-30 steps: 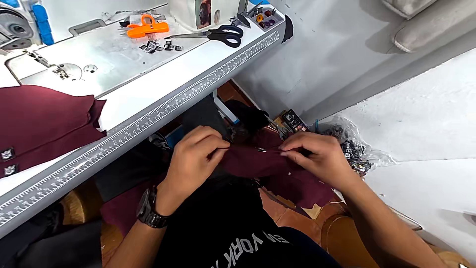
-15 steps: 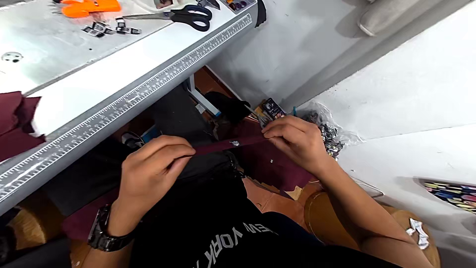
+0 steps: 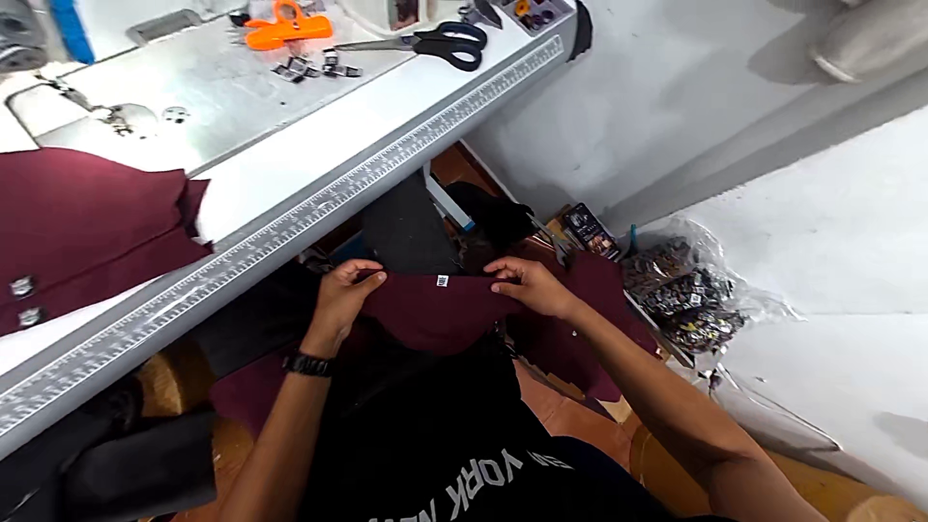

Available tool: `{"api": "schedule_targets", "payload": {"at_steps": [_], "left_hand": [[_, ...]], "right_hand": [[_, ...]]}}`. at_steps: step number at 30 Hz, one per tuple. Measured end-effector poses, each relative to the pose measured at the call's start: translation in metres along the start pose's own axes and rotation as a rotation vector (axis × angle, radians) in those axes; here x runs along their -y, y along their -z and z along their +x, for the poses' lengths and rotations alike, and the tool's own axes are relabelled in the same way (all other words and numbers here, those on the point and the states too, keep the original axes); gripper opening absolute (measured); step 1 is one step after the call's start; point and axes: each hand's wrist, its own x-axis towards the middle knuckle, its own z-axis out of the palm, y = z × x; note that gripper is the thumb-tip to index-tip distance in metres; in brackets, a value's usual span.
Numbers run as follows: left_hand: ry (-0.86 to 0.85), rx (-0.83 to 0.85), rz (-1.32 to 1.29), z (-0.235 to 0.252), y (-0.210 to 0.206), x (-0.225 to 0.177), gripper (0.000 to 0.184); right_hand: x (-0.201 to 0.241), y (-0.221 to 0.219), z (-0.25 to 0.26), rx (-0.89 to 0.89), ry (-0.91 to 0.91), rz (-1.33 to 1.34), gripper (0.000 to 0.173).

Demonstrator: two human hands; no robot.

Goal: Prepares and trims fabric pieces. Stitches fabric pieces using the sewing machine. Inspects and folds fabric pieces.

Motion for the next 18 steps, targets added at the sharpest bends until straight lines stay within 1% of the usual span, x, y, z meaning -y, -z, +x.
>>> {"api": "schedule_targets", "payload": {"at_steps": [3,6,8,9,11,13,14,16,18], "left_hand": [[0.002,-0.018,-0.005,0.003,-0.001,-0.001,0.02],[0.01,-0.033,0.003,0.0,0.012,-0.01,0.026],[0.021,-0.064,0.012,-0.002,0.024,-0.012,0.028],[0.03,-0.087,0.019,-0.004,0.029,-0.013,0.027],[0.037,-0.133,0.043,-0.009,0.037,-0.016,0.024],[0.024,-0.155,0.051,-0.014,0.042,-0.017,0.02],[0.014,-0.153,0.052,-0.016,0.043,-0.018,0.018],[-0.006,-0.127,0.069,-0.022,0.045,-0.02,0.018],[-0.041,-0.105,0.101,-0.027,0.047,-0.023,0.018]], "right_hand": [[-0.023,0.009,-0.005,-0.018,-0.055,-0.155,0.036],[-0.054,0.035,-0.037,0.002,-0.264,-0.363,0.028],[-0.09,0.045,-0.066,0.03,-0.416,-0.536,0.026],[-0.103,0.046,-0.081,0.034,-0.478,-0.603,0.029],[-0.117,0.04,-0.106,0.033,-0.559,-0.699,0.043],[-0.128,0.026,-0.121,0.049,-0.589,-0.766,0.054],[-0.134,0.02,-0.126,0.055,-0.583,-0.799,0.055],[-0.143,0.011,-0.134,0.044,-0.55,-0.847,0.049],[-0.143,0.01,-0.137,0.03,-0.536,-0.859,0.04]]}}
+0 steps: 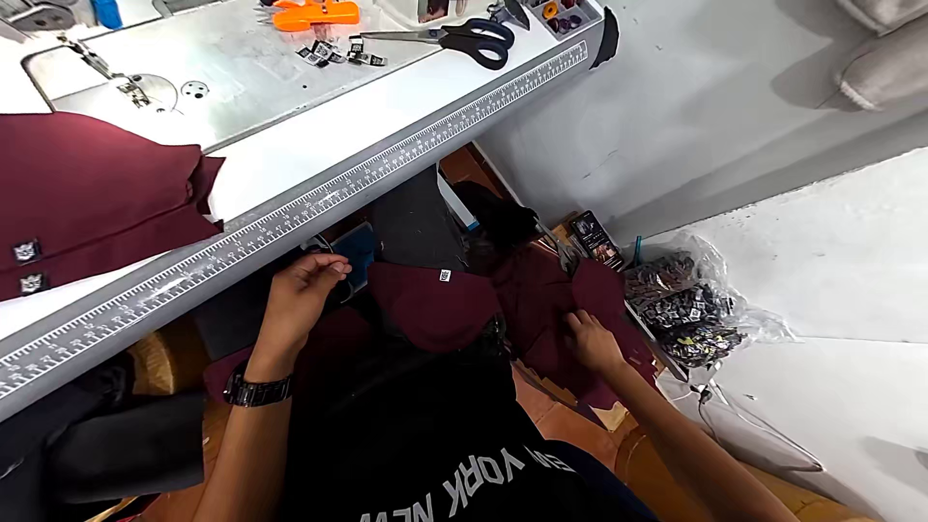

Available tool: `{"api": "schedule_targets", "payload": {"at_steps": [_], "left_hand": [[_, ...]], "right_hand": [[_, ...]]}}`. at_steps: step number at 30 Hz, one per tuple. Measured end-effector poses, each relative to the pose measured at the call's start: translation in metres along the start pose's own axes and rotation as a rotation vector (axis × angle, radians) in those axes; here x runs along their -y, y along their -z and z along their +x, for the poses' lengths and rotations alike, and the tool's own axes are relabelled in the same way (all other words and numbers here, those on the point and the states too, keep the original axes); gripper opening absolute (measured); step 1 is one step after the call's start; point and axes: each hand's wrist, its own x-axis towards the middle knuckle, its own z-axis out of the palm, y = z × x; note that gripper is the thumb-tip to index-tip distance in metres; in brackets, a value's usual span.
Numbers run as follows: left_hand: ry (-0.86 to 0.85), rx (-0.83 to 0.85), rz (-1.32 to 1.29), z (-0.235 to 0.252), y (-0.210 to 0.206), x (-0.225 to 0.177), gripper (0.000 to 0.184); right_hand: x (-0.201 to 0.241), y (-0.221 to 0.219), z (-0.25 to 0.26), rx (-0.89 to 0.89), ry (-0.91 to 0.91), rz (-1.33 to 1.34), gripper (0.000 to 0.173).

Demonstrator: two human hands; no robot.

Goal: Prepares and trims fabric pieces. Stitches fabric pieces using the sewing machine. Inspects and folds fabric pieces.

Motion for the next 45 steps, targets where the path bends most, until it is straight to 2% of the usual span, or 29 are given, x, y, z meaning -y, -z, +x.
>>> {"api": "schedule_targets", "payload": {"at_steps": [4,7,10,12,14,15,16,17,18,19,23,26,28,37,41,45], "left_hand": [[-0.067,0.016,0.055,-0.01,0.008,-0.009,0.018],[-0.095,0.036,0.09,-0.02,0.01,-0.019,0.018],[-0.215,0.152,0.159,-0.04,-0.011,-0.041,0.024],[-0.388,0.272,0.237,-0.058,-0.04,-0.057,0.043],[-0.544,0.335,0.317,-0.075,-0.073,-0.068,0.063],[-0.611,0.328,0.387,-0.082,-0.086,-0.069,0.064],[-0.65,0.297,0.446,-0.087,-0.095,-0.068,0.056],[-0.669,0.246,0.466,-0.09,-0.098,-0.064,0.039],[-0.647,0.221,0.451,-0.09,-0.095,-0.061,0.024],[-0.586,0.242,0.406,-0.089,-0.086,-0.059,0.019],[-0.265,0.522,0.129,-0.067,-0.032,-0.057,0.023],[-0.071,0.535,-0.026,-0.053,-0.008,-0.058,0.018],[-0.016,0.522,-0.078,-0.046,-0.001,-0.059,0.02],[-0.062,0.492,-0.045,-0.042,0.018,-0.055,0.01],[-0.136,0.444,-0.088,-0.043,0.028,-0.064,0.009],[-0.164,0.296,0.107,-0.016,0.01,-0.045,0.009]], "right_hand": [[-0.011,0.028,-0.005,-0.006,-0.061,0.154,0.027],[-0.007,0.075,-0.005,-0.187,-0.047,0.354,0.024],[0.054,0.137,-0.01,-0.309,0.219,0.406,0.019],[0.114,0.171,-0.023,-0.285,0.444,0.392,0.018],[0.168,0.186,-0.037,-0.274,0.625,0.354,0.016],[0.189,0.189,-0.044,-0.282,0.685,0.361,0.016],[0.205,0.191,-0.048,-0.287,0.728,0.385,0.016],[0.214,0.191,-0.05,-0.269,0.752,0.424,0.017],[0.216,0.192,-0.051,-0.221,0.76,0.477,0.017],[0.214,0.194,-0.049,-0.148,0.761,0.538,0.016],[0.181,0.195,-0.032,0.173,0.726,0.819,0.013],[0.168,0.19,-0.026,0.262,0.611,1.015,0.014],[0.166,0.189,-0.025,0.283,0.556,1.064,0.015],[0.159,0.185,-0.025,0.273,0.51,1.094,0.008],[0.149,0.193,-0.028,0.304,0.567,1.134,0.01],[0.154,0.178,0.002,0.143,0.518,1.004,0.012]]}}
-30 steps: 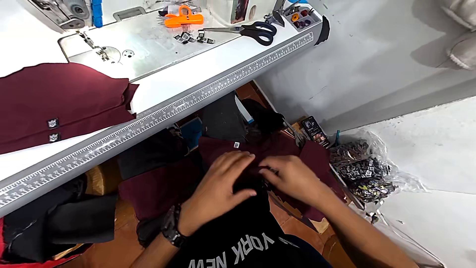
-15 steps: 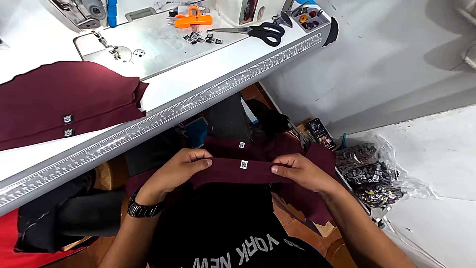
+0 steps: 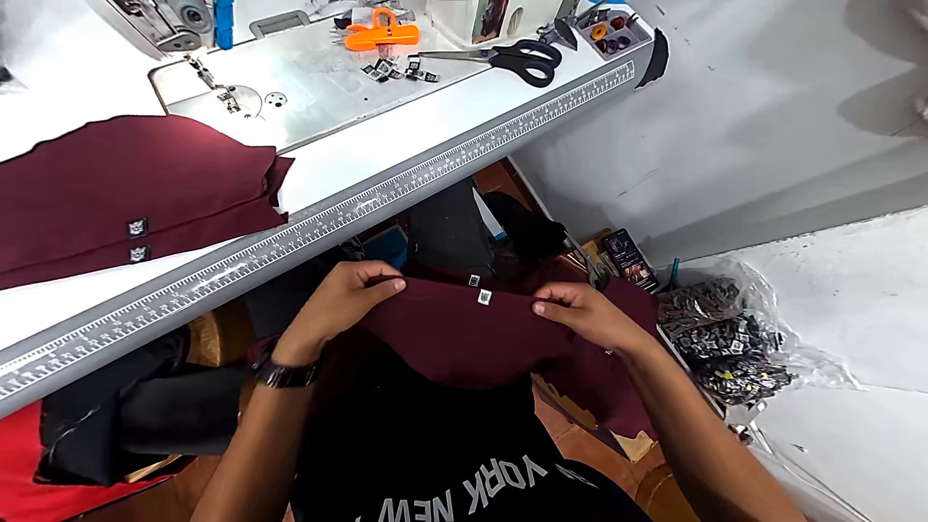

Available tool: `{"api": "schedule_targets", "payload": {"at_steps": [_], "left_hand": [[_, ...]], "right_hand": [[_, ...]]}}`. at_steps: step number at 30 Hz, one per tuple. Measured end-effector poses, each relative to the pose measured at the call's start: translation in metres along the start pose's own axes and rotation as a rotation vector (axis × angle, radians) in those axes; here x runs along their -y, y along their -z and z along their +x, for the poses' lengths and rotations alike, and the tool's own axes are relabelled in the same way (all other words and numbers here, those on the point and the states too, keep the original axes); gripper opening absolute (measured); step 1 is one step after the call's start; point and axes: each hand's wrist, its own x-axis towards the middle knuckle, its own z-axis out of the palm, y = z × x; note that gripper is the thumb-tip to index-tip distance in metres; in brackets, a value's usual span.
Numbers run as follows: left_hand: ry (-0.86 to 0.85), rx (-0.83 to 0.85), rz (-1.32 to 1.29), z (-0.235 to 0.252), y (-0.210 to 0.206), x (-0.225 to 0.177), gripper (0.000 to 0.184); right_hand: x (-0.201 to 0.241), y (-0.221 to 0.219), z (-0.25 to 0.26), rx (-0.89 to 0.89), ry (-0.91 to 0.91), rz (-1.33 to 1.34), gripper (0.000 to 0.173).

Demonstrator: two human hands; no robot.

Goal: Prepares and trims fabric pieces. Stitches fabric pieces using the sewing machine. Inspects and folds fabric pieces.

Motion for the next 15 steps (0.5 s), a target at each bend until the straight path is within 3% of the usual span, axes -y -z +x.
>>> {"api": "schedule_targets", "payload": {"at_steps": [5,11,15], "left_hand": [[0.134,-0.119,-0.094,0.041,-0.026,0.066,0.014],[0.308,-0.086,-0.283,0.04,-0.031,0.074,0.017],[0.267,-0.109,-0.224,0.039,-0.031,0.071,0.015]], "right_hand": [[-0.047,-0.016,0.041,-0.109,-0.028,-0.139,0.017],[-0.062,-0.019,0.046,-0.062,-0.117,0.001,0.018],[-0.067,-0.018,0.047,-0.099,-0.057,-0.049,0.015]]}}
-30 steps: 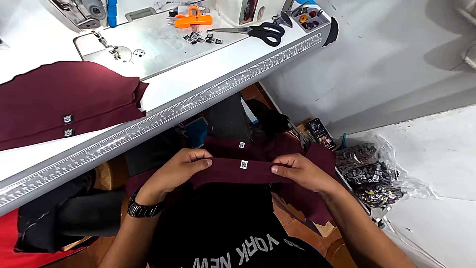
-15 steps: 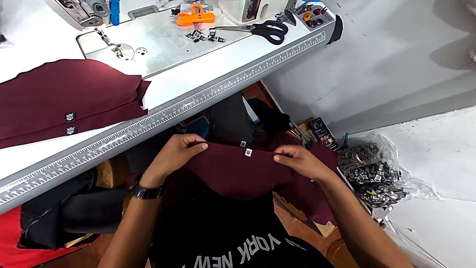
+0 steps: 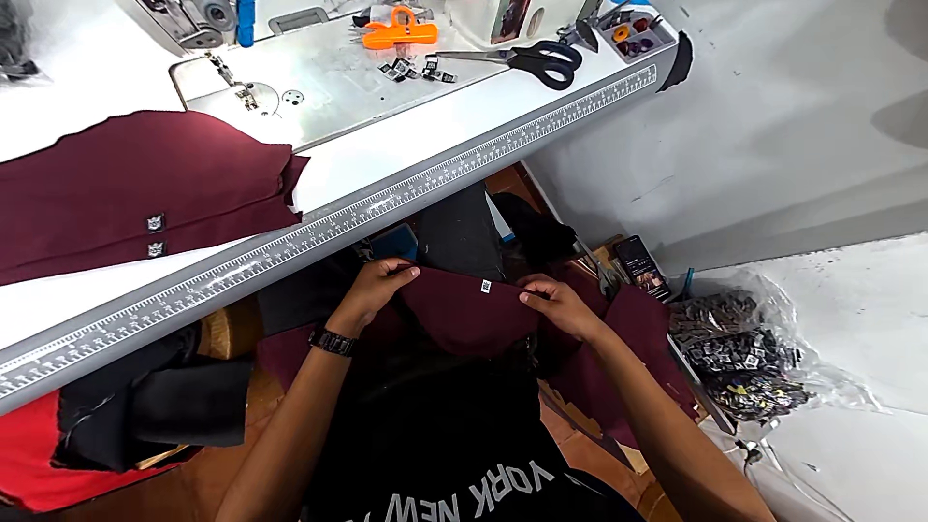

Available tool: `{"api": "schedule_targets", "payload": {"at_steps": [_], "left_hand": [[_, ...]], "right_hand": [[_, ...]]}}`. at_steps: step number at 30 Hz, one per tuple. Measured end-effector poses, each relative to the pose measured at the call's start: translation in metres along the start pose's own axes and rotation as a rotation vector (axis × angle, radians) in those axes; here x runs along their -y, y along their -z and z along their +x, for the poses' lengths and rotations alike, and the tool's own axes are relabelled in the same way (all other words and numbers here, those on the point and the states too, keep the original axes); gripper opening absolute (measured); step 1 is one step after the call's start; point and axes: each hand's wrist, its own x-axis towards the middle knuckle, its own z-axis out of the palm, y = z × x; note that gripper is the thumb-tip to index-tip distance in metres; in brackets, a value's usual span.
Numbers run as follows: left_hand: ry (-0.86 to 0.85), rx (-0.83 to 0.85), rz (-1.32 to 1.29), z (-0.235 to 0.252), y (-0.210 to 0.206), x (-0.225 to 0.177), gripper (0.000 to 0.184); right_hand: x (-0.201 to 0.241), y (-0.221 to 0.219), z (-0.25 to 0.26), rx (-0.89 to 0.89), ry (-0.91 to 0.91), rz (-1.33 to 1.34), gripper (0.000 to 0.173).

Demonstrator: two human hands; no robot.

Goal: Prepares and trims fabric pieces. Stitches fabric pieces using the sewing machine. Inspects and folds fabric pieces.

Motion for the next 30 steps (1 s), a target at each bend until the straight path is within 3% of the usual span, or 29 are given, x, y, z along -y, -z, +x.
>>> {"api": "schedule_targets", "payload": {"at_steps": [6,10,12,15,16,17,18,19,21,22,24,25,27,28,30], "left_hand": [[-0.341,0.006,0.145,-0.05,0.017,-0.037,0.016],[-0.586,-0.106,0.308,-0.071,0.023,-0.08,0.015],[-0.714,0.027,0.339,-0.102,0.022,-0.114,0.016],[-0.931,0.59,0.102,-0.137,-0.009,-0.141,0.028],[-0.986,0.597,0.051,-0.139,-0.022,-0.143,0.028],[-1.024,0.437,0.089,-0.135,-0.029,-0.145,0.028],[-1.021,0.225,0.161,-0.125,-0.033,-0.147,0.032],[-0.969,0.076,0.242,-0.112,-0.033,-0.148,0.049],[-0.771,0.042,0.332,-0.09,-0.031,-0.143,0.084],[-0.675,0.059,0.284,-0.086,-0.033,-0.134,0.078],[-0.549,0.051,0.21,-0.086,-0.038,-0.116,0.029],[-0.52,0.034,0.226,-0.089,-0.038,-0.11,0.014],[-0.503,0.026,0.202,-0.103,-0.03,-0.101,0.011],[-0.518,0.034,0.15,-0.109,-0.024,-0.098,0.012],[-0.53,0.03,0.049,-0.118,-0.008,-0.093,0.014]], "right_hand": [[0.024,0.03,-0.03,0.028,0.263,-0.134,0.014],[0.06,0.041,-0.03,-0.201,0.389,-0.248,0.015],[0.082,0.042,-0.018,-0.365,0.478,-0.399,0.015],[0.111,0.03,0.006,-0.459,0.633,-0.411,0.018],[0.121,0.023,0.013,-0.399,0.698,-0.327,0.019],[0.132,0.015,0.018,-0.282,0.759,-0.2,0.019],[0.142,0.006,0.019,-0.136,0.802,-0.069,0.018],[0.15,-0.005,0.018,-0.009,0.82,0.032,0.016],[0.16,-0.023,0.01,0.132,0.82,0.165,0.016],[0.16,-0.032,0.004,0.129,0.793,0.235,0.017],[0.152,-0.049,-0.009,0.069,0.681,0.361,0.028],[0.143,-0.055,-0.014,0.074,0.616,0.39,0.036],[0.118,-0.062,-0.025,0.172,0.496,0.305,0.055],[0.104,-0.063,-0.03,0.221,0.46,0.238,0.05],[0.081,-0.059,-0.042,0.297,0.451,0.093,0.019]]}}
